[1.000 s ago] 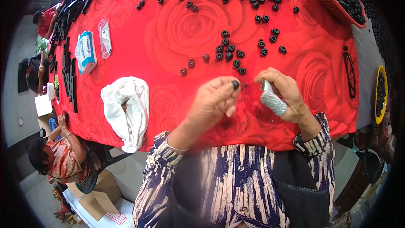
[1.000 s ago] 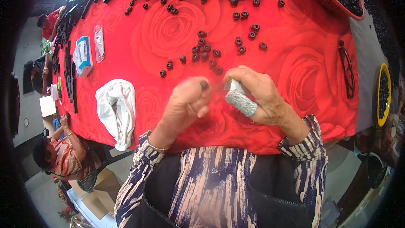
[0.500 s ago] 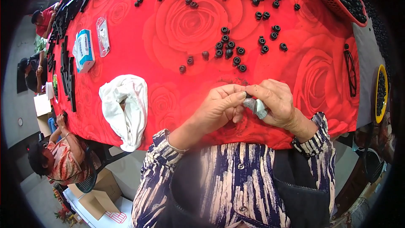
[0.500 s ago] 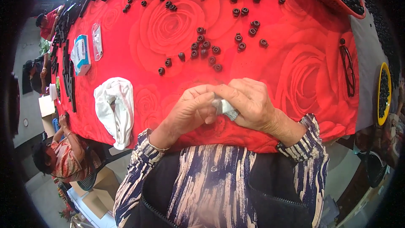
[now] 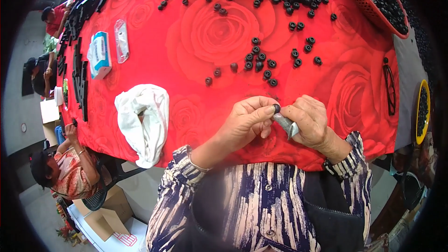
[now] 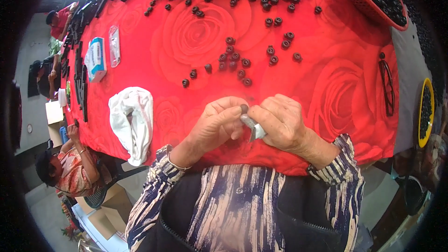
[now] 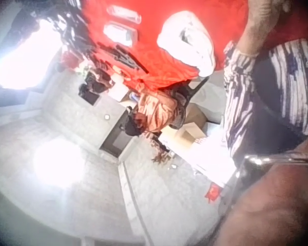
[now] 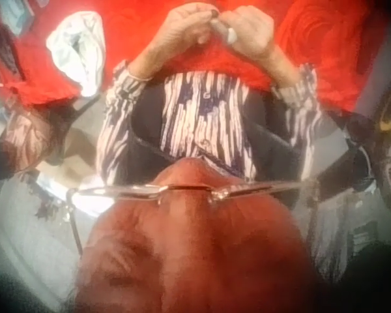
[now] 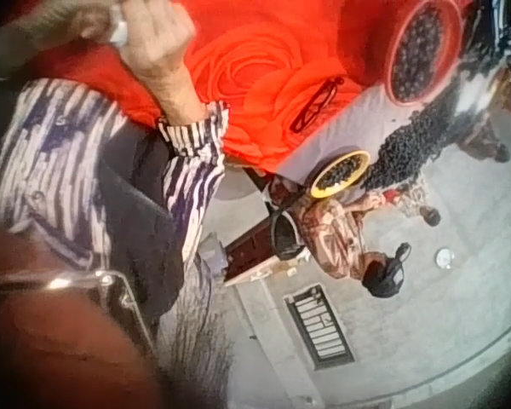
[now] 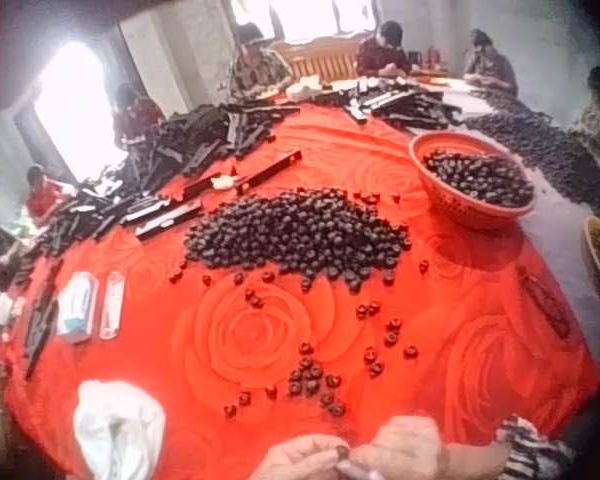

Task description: The person cleans small black plastic components by picking them up from the table one by one, rubbing them against a small cloth held in their hand, and placing them back on the table.

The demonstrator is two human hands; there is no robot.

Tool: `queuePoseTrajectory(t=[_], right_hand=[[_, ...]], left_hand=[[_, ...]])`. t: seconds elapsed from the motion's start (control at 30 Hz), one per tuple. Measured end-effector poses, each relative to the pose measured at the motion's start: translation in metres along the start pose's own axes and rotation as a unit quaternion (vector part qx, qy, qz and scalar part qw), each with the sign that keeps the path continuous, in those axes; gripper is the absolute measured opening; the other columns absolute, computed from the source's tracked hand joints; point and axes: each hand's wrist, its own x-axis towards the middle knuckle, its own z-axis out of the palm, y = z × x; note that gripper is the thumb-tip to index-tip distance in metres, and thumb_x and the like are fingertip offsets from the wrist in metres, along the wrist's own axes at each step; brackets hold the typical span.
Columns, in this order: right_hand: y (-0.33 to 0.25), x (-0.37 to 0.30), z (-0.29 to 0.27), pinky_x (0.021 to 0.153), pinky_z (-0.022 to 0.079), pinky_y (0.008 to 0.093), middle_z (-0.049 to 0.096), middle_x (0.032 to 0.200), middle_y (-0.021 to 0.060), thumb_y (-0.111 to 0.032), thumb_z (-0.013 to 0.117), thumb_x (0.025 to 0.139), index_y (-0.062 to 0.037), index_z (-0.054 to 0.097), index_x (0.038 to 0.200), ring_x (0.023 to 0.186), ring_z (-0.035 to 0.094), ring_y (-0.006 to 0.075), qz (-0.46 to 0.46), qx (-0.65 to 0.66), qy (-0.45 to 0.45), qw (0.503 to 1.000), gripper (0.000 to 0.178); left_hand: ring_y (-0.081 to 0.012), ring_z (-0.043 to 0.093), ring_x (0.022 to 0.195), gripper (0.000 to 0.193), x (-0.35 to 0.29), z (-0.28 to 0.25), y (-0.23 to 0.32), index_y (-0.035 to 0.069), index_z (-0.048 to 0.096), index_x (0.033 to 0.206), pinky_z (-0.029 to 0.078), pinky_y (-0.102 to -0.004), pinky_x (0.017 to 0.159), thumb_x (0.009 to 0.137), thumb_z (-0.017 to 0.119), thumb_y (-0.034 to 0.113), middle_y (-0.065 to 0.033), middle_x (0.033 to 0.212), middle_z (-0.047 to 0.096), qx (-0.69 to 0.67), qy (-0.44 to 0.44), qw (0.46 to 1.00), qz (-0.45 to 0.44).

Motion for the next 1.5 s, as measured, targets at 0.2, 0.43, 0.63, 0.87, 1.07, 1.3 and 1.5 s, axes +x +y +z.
queuePoseTrajectory(t=[0.2, 0.43, 0.63, 0.87, 1.07, 1.3, 1.5], right_hand=[[0.003, 0.002, -0.001, 0.046, 0.037, 0.0337, 0.044, 0.062, 0.0054, -0.009, 0.069, 0.067, -0.0026, 0.055, 0.085, 0.051, 0.049, 0.0212, 0.029, -0.014, -0.018, 0.999, 0.023], [0.003, 0.002, 0.002, 0.047, 0.037, 0.0353, 0.043, 0.062, 0.0062, -0.009, 0.068, 0.068, -0.0028, 0.055, 0.086, 0.052, 0.049, 0.0232, 0.05, -0.013, -0.057, 0.997, 0.023], [0.002, 0.002, 0.002, 0.049, 0.038, 0.0355, 0.043, 0.062, 0.0069, -0.009, 0.067, 0.069, -0.0024, 0.055, 0.085, 0.053, 0.05, 0.024, 0.056, -0.021, -0.083, 0.995, 0.021], [0.004, 0.001, 0.001, 0.049, 0.038, 0.0358, 0.043, 0.062, 0.0073, -0.01, 0.066, 0.07, -0.0027, 0.055, 0.083, 0.053, 0.05, 0.0243, 0.052, -0.029, -0.081, 0.995, 0.018], [0.003, 0.003, 0.002, 0.05, 0.038, 0.0358, 0.043, 0.063, 0.0074, -0.009, 0.065, 0.068, -0.0032, 0.054, 0.083, 0.055, 0.051, 0.0243, 0.047, -0.03, -0.089, 0.994, 0.019], [0.004, 0.0, 0.002, 0.051, 0.039, 0.0357, 0.045, 0.064, 0.0072, -0.009, 0.065, 0.066, -0.0035, 0.054, 0.084, 0.056, 0.051, 0.0245, 0.051, -0.038, -0.097, 0.993, 0.021], [0.006, -0.003, 0.002, 0.052, 0.041, 0.0355, 0.046, 0.066, 0.0068, -0.009, 0.065, 0.061, -0.0043, 0.054, 0.086, 0.059, 0.053, 0.0247, 0.044, -0.035, -0.093, 0.994, 0.027]], left_hand=[[-0.0178, 0.05, 0.085, 0.016, 0.01, -0.011, 0.029, 0.004, 0.06, 0.084, 0.041, -0.0299, 0.072, 0.07, 0.068, -0.001, -0.0054, 0.085, 0.059, 0.601, 0.225, 0.613, 0.461], [-0.0177, 0.051, 0.089, 0.013, 0.02, -0.028, 0.05, 0.006, 0.062, 0.082, 0.041, -0.03, 0.076, 0.072, 0.067, 0.001, -0.0044, 0.092, 0.063, 0.67, 0.23, 0.499, 0.499], [-0.024, 0.053, 0.091, 0.015, 0.019, -0.028, 0.053, 0.006, 0.06, 0.08, 0.039, -0.0361, 0.082, 0.067, 0.067, 0.003, -0.0056, 0.092, 0.064, 0.692, 0.239, 0.447, 0.514], [-0.0238, 0.053, 0.091, 0.014, 0.017, -0.034, 0.059, 0.005, 0.059, 0.077, 0.04, -0.0356, 0.081, 0.066, 0.066, 0.002, -0.007, 0.092, 0.063, 0.653, 0.315, 0.467, 0.505], [-0.0231, 0.054, 0.087, 0.016, 0.029, -0.029, 0.052, 0.007, 0.059, 0.077, 0.04, -0.0353, 0.077, 0.063, 0.067, 0.004, -0.0035, 0.088, 0.063, 0.703, 0.215, 0.449, 0.508], [-0.0231, 0.054, 0.08, 0.016, 0.024, -0.03, 0.052, 0.008, 0.056, 0.075, 0.039, -0.0363, 0.072, 0.062, 0.064, 0.005, -0.0024, 0.079, 0.06, 0.746, 0.228, 0.409, 0.473], [-0.0258, 0.052, 0.077, 0.015, -0.005, -0.048, 0.06, 0.008, 0.055, 0.076, 0.04, -0.0376, 0.071, 0.063, 0.061, 0.004, -0.0049, 0.072, 0.057, 0.75, 0.298, 0.4, 0.435]])
